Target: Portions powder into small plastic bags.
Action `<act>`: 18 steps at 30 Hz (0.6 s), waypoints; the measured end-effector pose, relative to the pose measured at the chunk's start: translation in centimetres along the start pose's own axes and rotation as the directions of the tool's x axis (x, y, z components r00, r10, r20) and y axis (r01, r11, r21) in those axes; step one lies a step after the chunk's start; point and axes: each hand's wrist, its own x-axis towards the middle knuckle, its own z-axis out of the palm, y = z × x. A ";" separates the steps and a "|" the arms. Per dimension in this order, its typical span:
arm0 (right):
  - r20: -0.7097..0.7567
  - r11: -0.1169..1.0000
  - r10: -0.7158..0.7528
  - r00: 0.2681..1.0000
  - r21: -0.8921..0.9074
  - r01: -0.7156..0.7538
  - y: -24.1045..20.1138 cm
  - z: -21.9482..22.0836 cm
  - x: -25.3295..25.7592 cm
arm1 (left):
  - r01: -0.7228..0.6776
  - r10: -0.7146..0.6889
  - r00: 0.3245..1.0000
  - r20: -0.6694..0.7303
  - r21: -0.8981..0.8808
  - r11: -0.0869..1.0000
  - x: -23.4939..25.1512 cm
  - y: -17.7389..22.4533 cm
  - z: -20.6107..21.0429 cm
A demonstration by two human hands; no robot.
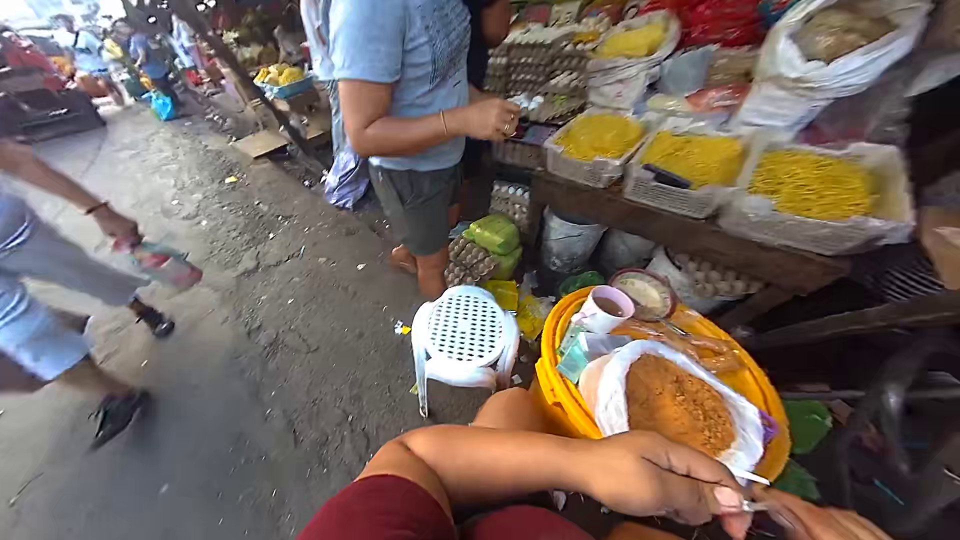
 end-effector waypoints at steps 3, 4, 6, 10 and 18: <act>-0.121 0.996 -0.087 0.989 0.021 0.090 0.7 1.8 1.1 | 0.161 -0.143 0.968 0.207 -0.071 0.984 0.0 -1.6 1.0; -0.190 0.976 -0.102 0.976 0.173 0.135 0.6 2.3 1.2 | 0.231 -0.205 0.942 0.264 -0.072 0.970 0.0 -2.2 1.5; -0.212 0.833 -0.096 0.973 0.518 0.195 0.1 2.9 1.2 | 0.319 -0.291 0.919 0.266 -0.067 0.945 -0.2 -3.5 1.9; -0.091 0.618 0.014 0.996 0.784 0.063 0.3 4.2 0.5 | 0.098 -0.101 0.994 0.037 0.068 0.993 0.2 -5.0 -0.5; -0.112 0.588 0.392 0.913 0.793 -0.155 0.5 6.3 -0.4 | 0.012 -0.004 1.000 -0.024 0.373 0.928 -0.1 -3.3 -1.5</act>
